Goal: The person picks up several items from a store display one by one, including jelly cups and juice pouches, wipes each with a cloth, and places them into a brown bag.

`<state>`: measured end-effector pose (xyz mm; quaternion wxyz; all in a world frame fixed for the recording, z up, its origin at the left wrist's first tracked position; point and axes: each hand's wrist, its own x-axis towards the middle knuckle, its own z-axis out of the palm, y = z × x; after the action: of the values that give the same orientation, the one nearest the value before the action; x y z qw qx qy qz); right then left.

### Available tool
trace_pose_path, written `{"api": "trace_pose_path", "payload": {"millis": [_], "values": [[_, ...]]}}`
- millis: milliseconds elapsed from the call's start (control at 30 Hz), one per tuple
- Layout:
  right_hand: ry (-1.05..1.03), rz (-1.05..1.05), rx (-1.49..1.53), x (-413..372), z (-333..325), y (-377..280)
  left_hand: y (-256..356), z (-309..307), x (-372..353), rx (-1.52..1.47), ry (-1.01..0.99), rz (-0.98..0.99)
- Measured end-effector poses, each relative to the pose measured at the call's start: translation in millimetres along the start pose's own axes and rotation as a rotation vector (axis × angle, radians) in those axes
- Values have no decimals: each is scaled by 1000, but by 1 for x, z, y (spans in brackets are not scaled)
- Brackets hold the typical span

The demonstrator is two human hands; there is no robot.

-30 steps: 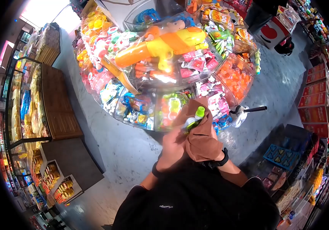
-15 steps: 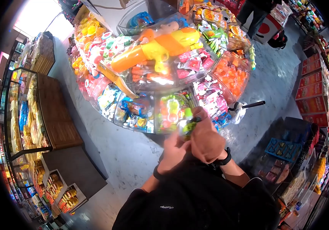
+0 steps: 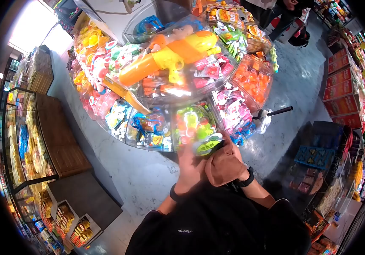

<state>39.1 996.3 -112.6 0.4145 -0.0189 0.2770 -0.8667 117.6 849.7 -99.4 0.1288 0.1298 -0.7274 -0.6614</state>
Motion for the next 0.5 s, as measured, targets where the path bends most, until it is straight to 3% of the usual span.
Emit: {"api": "trace_pose_path", "payload": {"millis": [67,133,233,333,433,500], "values": [[137,-113,-419,-2,8,2,5,-1,1,-27,26,-44],[189,-144,-639,-7,15,6,9,-2,0,-83,73,-63],[167,-63,-646,-12,14,5,11,-1,0,-243,126,-43],[-51,-50,-1203,-19,14,-8,23,-7,3,-491,82,-9],[26,-97,-994,-24,18,2,8,-20,6,-281,-35,-52],[137,-190,-896,-16,23,7,10,-22,10,-87,-87,27]]}}
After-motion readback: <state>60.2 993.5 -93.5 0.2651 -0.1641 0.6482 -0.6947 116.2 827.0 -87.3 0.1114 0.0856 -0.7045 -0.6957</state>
